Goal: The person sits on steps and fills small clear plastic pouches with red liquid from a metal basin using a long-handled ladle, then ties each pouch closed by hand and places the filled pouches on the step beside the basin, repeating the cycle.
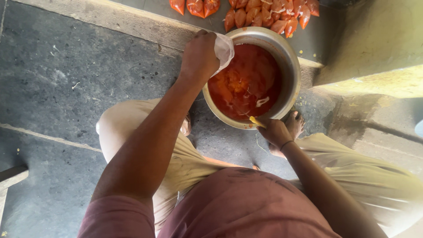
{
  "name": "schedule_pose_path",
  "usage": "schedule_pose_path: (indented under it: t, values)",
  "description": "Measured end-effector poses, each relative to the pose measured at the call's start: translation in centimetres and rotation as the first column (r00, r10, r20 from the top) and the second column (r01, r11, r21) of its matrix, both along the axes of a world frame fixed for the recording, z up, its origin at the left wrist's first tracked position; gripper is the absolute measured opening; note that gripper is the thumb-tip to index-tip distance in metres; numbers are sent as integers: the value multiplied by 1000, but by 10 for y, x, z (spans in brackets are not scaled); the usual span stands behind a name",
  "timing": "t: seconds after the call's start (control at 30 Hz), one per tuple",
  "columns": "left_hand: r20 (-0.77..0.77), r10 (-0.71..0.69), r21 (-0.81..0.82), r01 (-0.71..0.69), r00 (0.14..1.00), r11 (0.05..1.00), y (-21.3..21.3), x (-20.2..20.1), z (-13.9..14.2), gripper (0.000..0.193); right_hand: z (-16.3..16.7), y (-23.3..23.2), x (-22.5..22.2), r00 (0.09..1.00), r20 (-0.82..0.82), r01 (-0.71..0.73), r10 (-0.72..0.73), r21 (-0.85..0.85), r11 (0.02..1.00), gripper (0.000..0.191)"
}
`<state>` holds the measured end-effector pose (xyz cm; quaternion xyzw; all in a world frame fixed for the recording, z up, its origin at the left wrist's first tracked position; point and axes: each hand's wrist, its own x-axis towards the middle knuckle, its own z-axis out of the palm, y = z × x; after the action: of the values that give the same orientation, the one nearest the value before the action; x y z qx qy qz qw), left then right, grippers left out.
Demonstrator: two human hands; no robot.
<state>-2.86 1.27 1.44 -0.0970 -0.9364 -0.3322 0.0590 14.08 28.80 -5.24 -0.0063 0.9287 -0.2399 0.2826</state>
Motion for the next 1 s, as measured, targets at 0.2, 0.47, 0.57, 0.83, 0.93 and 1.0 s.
schedule_pose_path:
  t: [0.2, 0.47, 0.57, 0.83, 0.93, 1.0]
  values:
    - [-38, -22, -2, 22, 999, 1000, -1, 1, 1, 41, -5, 12, -2, 980, 131, 181, -150, -271, 945, 46]
    - [-43, -23, -6, 23, 999, 1000, -4, -1, -3, 50, 4, 32, -8, 788, 491, 576, -372, -372, 728, 48]
    - [-31, -36, -16, 36, 999, 999, -4, -3, -3, 50, 1, 32, -7, 799, 460, 569, -386, -372, 733, 47]
    - [-49, -29, -17, 28, 998, 999, -5, -3, -1, 48, -17, 29, -1, 965, -19, 243, -263, -322, 915, 43]
    - [-45, -21, -3, 21, 999, 1000, -4, -2, 1, 47, -18, 29, -1, 968, -76, 217, -239, -224, 950, 41]
    - [-43, -15, -1, 15, 999, 1000, -3, -2, 2, 46, -16, 32, -2, 969, -62, 216, -239, -255, 943, 42]
